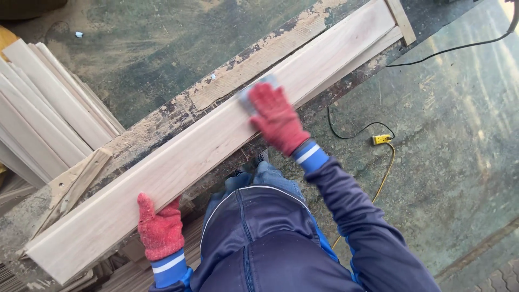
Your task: Manual sanding of a wooden plank on a workbench using sandpaper.
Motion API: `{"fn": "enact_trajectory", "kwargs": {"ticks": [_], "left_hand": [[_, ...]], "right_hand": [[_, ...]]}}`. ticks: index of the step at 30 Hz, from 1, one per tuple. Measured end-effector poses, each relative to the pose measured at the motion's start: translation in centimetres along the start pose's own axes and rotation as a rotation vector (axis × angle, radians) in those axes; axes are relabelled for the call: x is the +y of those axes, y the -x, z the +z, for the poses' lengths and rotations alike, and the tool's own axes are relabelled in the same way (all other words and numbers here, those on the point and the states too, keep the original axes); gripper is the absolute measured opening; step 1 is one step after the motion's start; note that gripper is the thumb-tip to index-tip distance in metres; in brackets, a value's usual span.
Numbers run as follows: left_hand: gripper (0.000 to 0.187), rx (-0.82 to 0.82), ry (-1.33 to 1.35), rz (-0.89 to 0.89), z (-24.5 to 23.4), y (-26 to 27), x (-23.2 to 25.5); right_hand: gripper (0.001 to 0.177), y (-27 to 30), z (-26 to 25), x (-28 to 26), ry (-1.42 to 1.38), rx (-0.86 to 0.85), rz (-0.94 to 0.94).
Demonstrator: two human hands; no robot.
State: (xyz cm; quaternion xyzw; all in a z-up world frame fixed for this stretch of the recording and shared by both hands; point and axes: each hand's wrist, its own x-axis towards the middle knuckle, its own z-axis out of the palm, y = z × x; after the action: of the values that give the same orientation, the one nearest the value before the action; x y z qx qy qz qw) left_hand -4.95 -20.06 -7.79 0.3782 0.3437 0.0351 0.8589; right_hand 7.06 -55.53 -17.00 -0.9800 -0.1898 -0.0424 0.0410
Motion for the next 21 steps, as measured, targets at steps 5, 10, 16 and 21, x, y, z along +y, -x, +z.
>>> {"fn": "enact_trajectory", "kwargs": {"ticks": [5,10,16,21], "left_hand": [[0.066,0.006,0.031,-0.031,-3.0,-1.2,-1.3],[0.073,-0.06,-0.011,-0.041,-3.0,-2.6,-0.9],[0.066,-0.075,0.073,-0.178,-5.8,-4.0,-3.3],[0.059,0.041,0.048,-0.245,-8.2,-5.5,-6.8]], "right_hand": [[0.073,1.0,1.6,10.0,-0.22,-0.201,0.58],[0.07,0.5,1.9,-2.2,-0.044,-0.142,0.303],[0.069,1.6,1.1,-5.0,-0.239,-0.053,-0.062],[0.072,1.5,4.1,10.4,-0.119,-0.241,0.4]]}}
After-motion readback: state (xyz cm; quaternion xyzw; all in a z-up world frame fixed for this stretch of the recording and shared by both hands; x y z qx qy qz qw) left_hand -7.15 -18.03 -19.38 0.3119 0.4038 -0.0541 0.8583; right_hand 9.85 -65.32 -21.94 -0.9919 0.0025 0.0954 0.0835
